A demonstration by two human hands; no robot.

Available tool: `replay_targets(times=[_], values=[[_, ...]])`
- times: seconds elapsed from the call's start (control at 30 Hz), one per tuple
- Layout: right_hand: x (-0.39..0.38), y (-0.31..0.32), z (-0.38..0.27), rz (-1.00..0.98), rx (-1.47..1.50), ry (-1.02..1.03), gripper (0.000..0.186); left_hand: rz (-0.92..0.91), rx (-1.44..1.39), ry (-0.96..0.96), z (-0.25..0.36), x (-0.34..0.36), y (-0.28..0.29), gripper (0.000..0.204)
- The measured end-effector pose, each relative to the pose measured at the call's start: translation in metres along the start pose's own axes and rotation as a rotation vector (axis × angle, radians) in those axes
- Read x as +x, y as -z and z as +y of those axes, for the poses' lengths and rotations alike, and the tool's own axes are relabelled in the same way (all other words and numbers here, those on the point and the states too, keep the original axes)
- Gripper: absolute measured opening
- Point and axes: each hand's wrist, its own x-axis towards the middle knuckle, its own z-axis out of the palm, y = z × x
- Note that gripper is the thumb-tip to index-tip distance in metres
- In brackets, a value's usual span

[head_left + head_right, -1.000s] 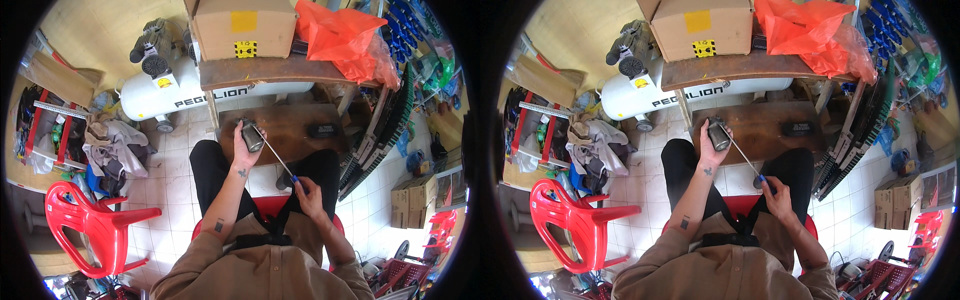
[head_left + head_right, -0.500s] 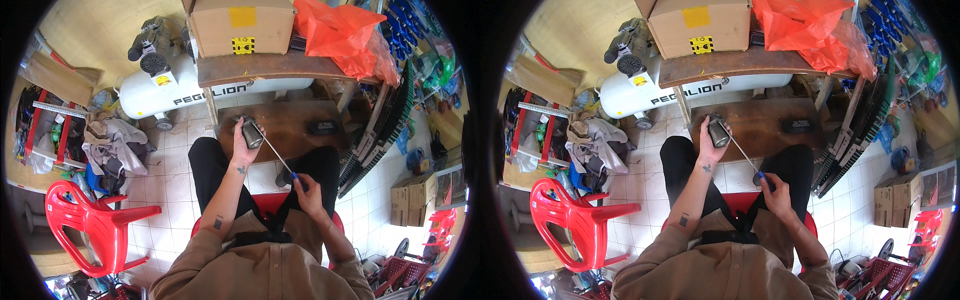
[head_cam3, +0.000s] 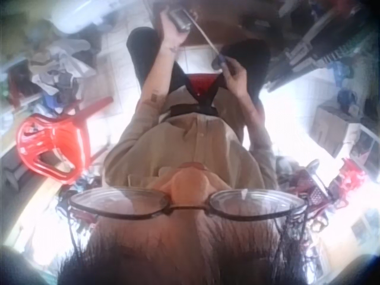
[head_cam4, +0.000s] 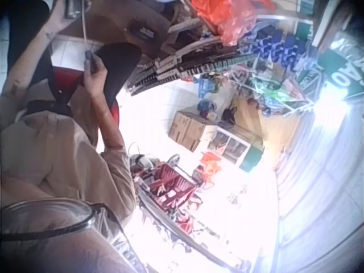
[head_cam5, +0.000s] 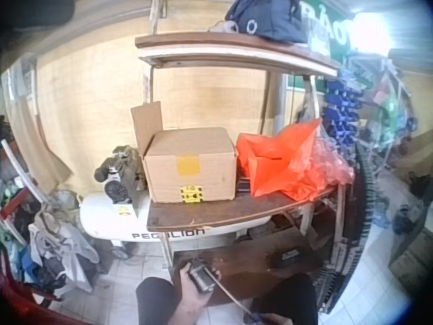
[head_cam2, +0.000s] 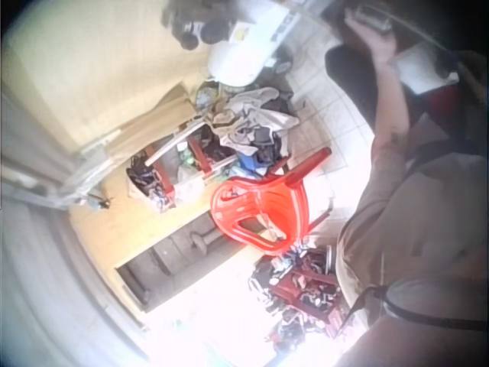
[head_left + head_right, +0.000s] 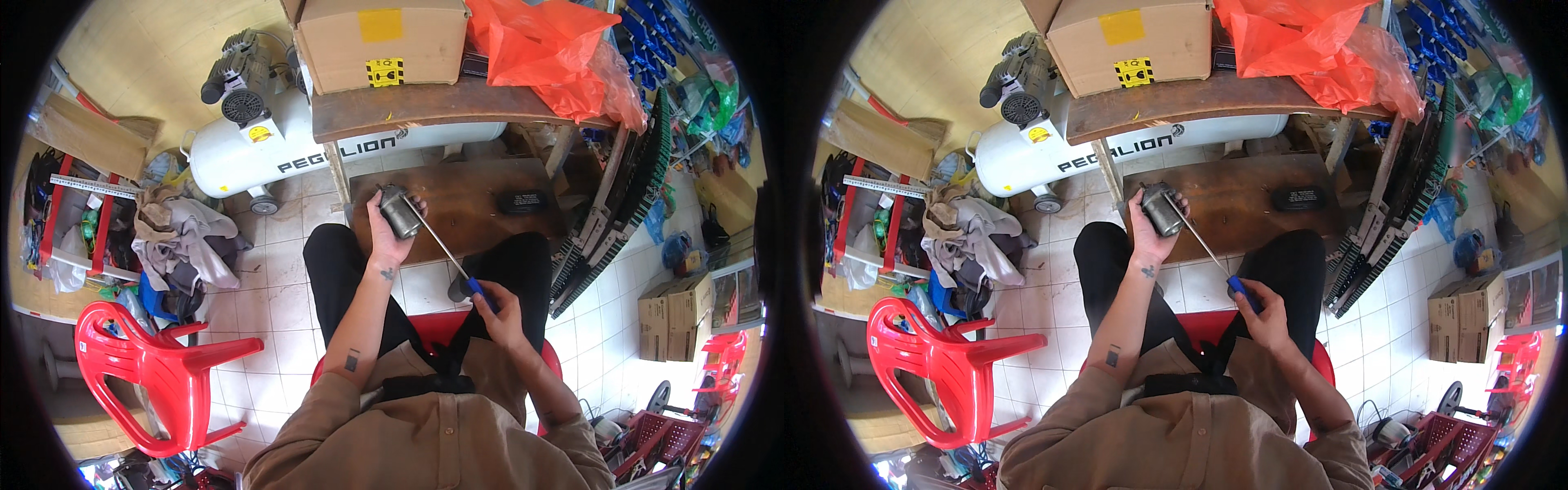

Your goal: The person uses a screwdriver to pry or manipulate components on a small electric motor while holding it by hand.

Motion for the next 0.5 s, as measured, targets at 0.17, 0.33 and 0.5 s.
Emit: replay_targets(times=[0.17,0.33,0.5], values=[[0.004,0.006,0.009,-0.017,0.549,-0.300,0.029,-0.047,-0.004,0.020,0.002,0.000,0.004,0.049],[0.003,0.011,-0.006,-0.095,0.586,-0.455,0.043,-0.056,-0.027,0.032,-0.001,0.002,0.011,0.048],[0.006,0.010,0.009,-0.203,0.397,-0.412,0.046,0.012,-0.007,0.007,-0.003,0.004,0.011,0.050]])
